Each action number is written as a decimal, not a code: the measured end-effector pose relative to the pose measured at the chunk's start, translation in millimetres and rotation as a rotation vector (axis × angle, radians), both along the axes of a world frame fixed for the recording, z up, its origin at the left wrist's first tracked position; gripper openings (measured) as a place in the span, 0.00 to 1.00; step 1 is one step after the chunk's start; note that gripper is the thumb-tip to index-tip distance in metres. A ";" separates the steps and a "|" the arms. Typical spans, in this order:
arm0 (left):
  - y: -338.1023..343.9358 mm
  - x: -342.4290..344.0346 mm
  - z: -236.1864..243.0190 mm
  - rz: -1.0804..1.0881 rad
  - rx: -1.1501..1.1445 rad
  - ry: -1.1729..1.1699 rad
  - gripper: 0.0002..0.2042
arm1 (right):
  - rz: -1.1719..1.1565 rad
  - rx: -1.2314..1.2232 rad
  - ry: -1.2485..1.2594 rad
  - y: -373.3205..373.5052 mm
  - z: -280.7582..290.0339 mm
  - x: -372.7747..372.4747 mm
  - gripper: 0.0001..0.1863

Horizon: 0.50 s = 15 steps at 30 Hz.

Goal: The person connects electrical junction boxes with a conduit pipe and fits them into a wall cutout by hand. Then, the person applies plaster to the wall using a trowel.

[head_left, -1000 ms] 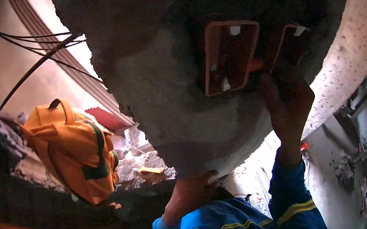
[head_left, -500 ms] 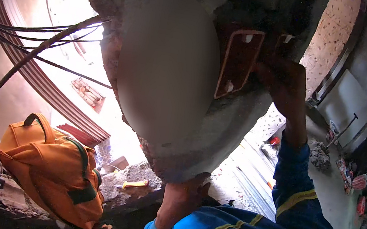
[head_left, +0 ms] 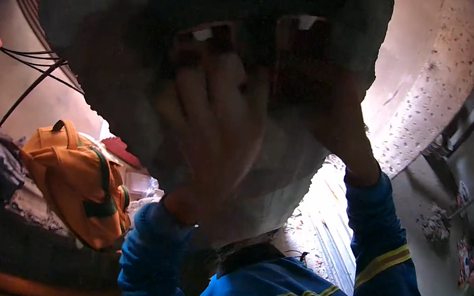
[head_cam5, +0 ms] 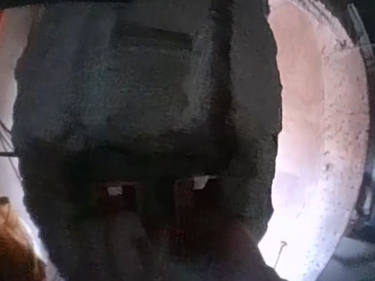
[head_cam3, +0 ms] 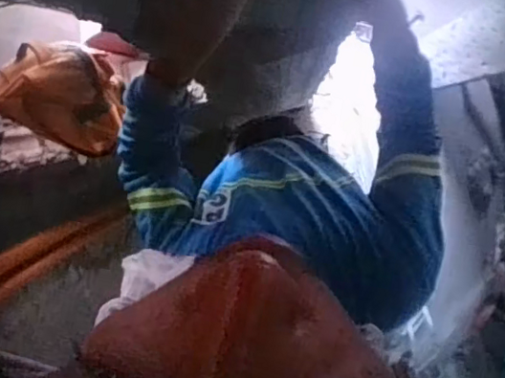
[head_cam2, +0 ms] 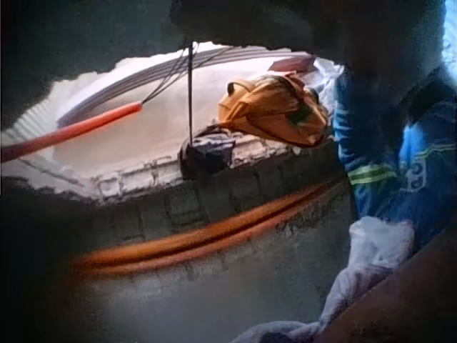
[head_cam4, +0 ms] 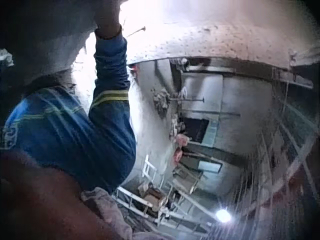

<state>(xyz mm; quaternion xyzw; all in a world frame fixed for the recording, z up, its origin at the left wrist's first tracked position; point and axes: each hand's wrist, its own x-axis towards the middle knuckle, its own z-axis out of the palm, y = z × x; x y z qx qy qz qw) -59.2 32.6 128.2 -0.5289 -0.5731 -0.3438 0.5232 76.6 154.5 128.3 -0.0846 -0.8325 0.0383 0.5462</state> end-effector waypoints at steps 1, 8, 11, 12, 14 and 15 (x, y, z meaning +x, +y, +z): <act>7.3 1.3 1.2 0.029 0.002 0.015 0.09 | 0.023 -0.010 0.013 -1.7 0.7 -2.4 0.16; 10.2 8.3 22.0 0.386 -0.051 0.301 0.09 | -0.150 -0.044 -0.173 -9.5 11.7 -19.2 0.11; 9.0 10.2 22.9 0.416 -0.222 0.314 0.11 | -0.126 -0.072 -0.221 -7.8 17.0 -18.4 0.10; 17.3 -0.7 15.0 0.437 -0.193 0.317 0.11 | -0.087 -0.087 -0.232 -8.1 18.1 -19.8 0.09; 25.5 -12.6 11.8 0.462 -0.167 0.321 0.11 | -0.080 -0.022 -0.223 -4.8 17.1 -19.2 0.08; 27.6 -13.3 14.7 0.556 -0.111 0.467 0.12 | -0.094 0.044 -0.220 -2.3 16.7 -18.3 0.08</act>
